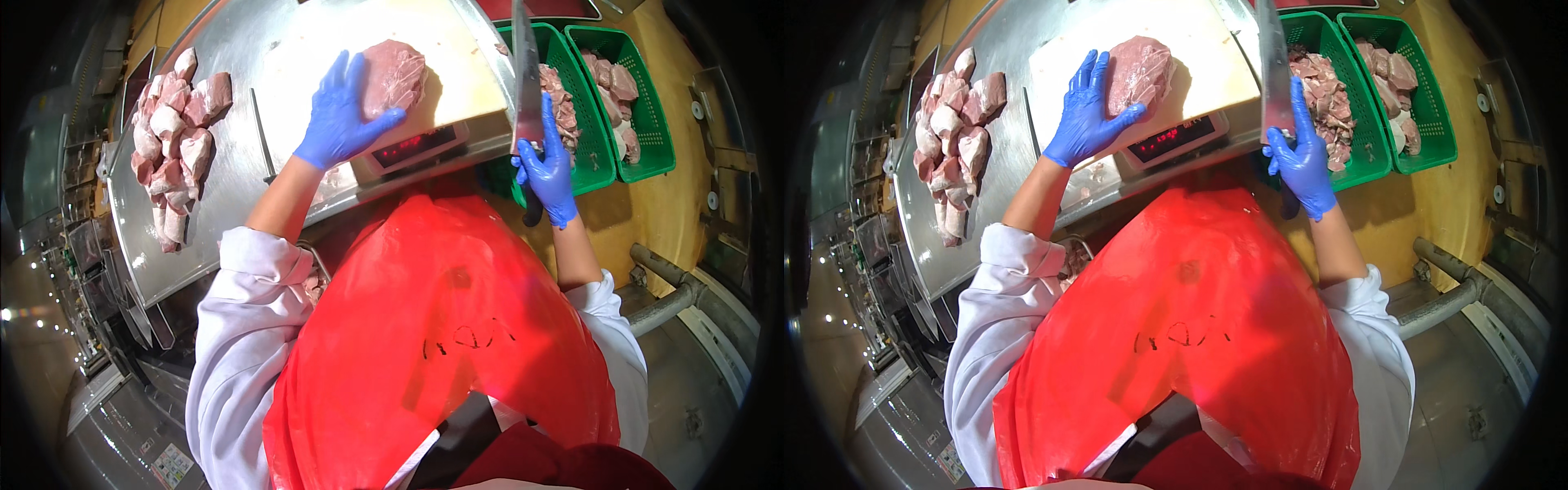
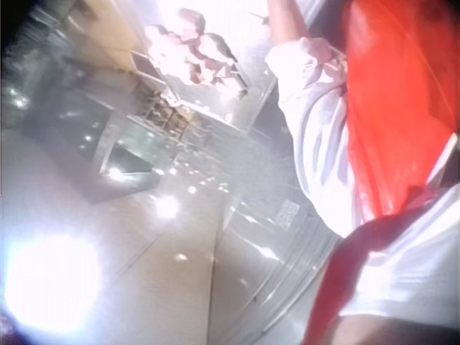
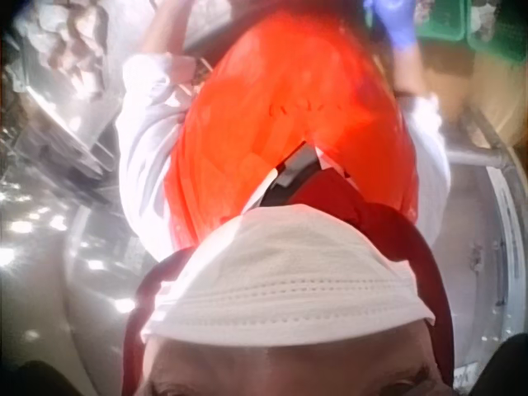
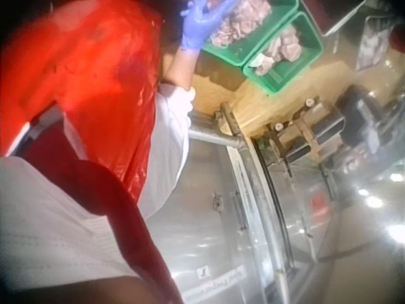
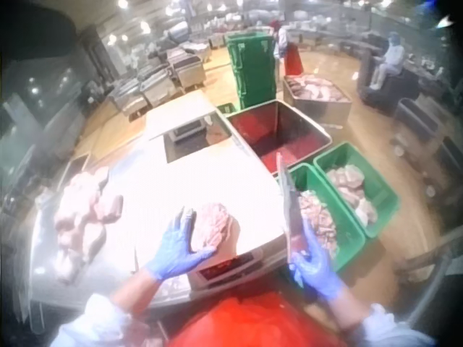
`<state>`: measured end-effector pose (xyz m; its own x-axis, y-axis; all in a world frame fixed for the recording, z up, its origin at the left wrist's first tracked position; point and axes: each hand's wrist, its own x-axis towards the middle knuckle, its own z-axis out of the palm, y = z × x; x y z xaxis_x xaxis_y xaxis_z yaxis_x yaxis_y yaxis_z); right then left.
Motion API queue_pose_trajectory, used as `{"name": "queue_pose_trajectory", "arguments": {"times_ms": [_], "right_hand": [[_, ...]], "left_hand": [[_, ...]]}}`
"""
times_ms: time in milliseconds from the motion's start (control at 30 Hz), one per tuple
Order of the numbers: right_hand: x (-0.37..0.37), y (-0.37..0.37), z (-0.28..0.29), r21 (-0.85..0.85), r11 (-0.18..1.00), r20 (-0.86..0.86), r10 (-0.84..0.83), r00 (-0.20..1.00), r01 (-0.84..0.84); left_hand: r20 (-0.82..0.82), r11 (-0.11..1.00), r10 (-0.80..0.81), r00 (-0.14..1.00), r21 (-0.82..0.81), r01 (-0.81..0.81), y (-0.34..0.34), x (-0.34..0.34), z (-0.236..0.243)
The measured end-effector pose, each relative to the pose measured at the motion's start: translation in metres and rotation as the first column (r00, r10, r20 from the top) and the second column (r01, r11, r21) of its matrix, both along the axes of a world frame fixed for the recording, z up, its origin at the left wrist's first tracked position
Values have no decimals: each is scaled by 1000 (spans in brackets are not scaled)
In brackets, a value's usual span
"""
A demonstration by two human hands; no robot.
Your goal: The person cuts large pieces of raw meat into smaller portions using a knife on a cutting board. The cut pieces are placed into green baskets while the remaining meat is kept on the counter.
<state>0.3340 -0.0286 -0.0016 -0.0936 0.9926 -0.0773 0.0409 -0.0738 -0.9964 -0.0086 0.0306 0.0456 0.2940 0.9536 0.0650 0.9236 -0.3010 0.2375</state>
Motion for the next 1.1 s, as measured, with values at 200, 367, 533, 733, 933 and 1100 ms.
{"name": "queue_pose_trajectory", "arguments": {"times_ms": [200, 367, 533, 733, 933, 1100], "right_hand": [[-72, 9, 12, 143, 968, 142, 184, 973, -204], [-141, 7, 12, 310, 933, 198, 126, 972, -184], [-175, -13, -4, 355, 926, 331, 2, 944, -126], [-167, -100, -22, 177, 962, 589, 65, 805, -208], [-129, -181, -2, 48, 970, 646, 153, 748, -240], [-160, -133, 48, -4, 996, 508, -74, 858, 89]], "left_hand": [[708, 922, -129, 694, 344, -180, -5, -65, -32], [629, 821, -146, 764, 507, -260, -6, -87, -20], [646, 821, -174, 744, 512, -252, -7, -99, -30], [682, 808, -242, 690, 535, -245, -2, -113, -30], [609, 792, -330, 721, 594, -139, 5, -104, -31], [478, 854, -364, 799, 514, 82, -10, -56, -45]]}}
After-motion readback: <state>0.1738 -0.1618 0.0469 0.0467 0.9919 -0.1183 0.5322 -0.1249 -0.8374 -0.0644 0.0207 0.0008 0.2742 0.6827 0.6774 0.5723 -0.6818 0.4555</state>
